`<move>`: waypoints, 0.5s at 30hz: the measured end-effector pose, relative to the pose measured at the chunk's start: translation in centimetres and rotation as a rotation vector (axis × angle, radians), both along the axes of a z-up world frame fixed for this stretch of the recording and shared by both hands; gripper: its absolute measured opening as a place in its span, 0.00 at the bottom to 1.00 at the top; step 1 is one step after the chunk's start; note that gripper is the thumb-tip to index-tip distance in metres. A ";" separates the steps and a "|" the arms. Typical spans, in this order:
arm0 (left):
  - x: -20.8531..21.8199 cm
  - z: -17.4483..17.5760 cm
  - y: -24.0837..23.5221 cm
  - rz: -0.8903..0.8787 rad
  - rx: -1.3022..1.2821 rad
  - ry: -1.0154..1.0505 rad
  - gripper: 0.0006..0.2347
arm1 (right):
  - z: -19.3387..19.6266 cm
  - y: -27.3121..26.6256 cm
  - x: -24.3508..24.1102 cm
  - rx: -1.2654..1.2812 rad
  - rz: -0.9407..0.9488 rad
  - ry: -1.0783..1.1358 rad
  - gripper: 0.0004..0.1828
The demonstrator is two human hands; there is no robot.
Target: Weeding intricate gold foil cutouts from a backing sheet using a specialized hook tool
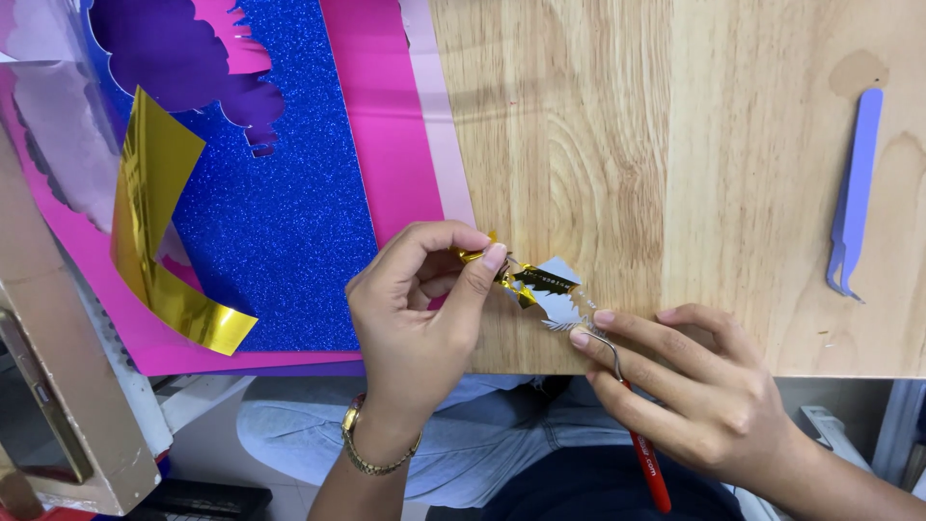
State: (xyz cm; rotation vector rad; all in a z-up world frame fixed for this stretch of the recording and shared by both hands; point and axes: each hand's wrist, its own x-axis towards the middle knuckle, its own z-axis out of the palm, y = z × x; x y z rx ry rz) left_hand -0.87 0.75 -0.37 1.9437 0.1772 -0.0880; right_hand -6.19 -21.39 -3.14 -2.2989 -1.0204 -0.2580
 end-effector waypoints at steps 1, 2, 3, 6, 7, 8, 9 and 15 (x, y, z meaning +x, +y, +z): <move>0.0 0.0 0.0 0.000 0.000 0.000 0.03 | 0.1 0.0 0.1 0.000 0.000 0.000 0.06; 0.1 0.0 0.1 0.022 -0.018 -0.012 0.03 | 0.1 0.0 0.1 -0.001 0.003 0.000 0.06; 0.1 0.0 0.1 0.043 -0.036 -0.024 0.03 | 0.2 0.0 0.2 -0.002 0.006 0.000 0.06; 0.2 0.2 0.1 0.024 0.022 -0.045 0.03 | 0.2 0.0 0.1 -0.013 0.005 -0.001 0.06; 0.3 0.2 0.0 0.026 0.023 -0.045 0.03 | 0.2 0.0 0.1 -0.012 0.006 -0.002 0.06; 0.3 0.3 0.0 0.034 0.022 -0.051 0.03 | 0.2 0.0 0.1 -0.007 0.008 0.007 0.06; 0.4 0.3 -0.1 0.041 0.019 -0.056 0.03 | 0.2 0.0 0.1 -0.003 0.009 0.017 0.06; 0.9 0.2 0.2 0.074 0.039 -0.085 0.04 | 0.1 0.0 0.0 -0.006 0.006 0.016 0.06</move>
